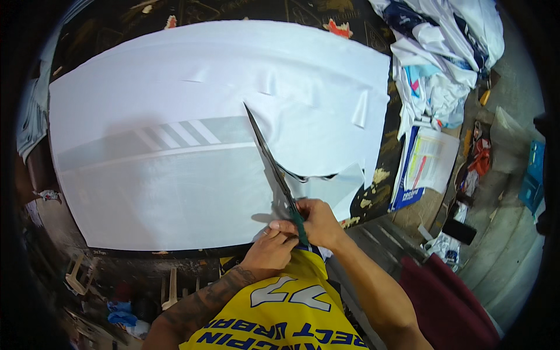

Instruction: The person cuts printed fabric pieces using shears on a cluttered worktable. They repeatedly align the fabric, trim along marked lines, and set the cut pieces aside.

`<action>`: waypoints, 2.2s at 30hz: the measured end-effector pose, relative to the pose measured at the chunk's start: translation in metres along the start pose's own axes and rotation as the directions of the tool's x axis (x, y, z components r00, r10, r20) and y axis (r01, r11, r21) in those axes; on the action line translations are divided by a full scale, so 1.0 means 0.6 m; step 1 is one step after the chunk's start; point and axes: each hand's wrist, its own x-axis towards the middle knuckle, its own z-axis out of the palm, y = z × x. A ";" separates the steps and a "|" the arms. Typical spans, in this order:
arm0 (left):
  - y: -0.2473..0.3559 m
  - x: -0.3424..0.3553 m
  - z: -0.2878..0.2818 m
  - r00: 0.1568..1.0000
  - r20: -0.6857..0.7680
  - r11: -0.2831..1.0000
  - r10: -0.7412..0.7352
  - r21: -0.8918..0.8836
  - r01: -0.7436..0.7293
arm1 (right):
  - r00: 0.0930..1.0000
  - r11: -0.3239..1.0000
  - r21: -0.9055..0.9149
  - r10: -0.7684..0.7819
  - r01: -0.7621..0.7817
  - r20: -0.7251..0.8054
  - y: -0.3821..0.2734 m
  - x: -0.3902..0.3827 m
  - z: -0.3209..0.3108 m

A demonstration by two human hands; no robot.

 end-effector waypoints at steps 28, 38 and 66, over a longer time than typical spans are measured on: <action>-0.085 0.088 -0.144 0.712 -0.698 0.771 0.083 0.497 0.398 | 0.876 0.422 -0.820 0.111 0.386 0.470 -0.314 0.200 -0.241; -0.092 0.084 -0.150 0.724 -0.686 0.799 0.075 0.476 0.368 | 0.886 0.347 -0.839 0.045 0.419 0.461 -0.373 0.216 -0.142; -0.095 0.064 -0.157 0.701 -0.712 0.952 0.028 0.232 0.198 | 0.869 0.421 -0.794 0.025 0.439 0.494 -0.510 0.257 0.100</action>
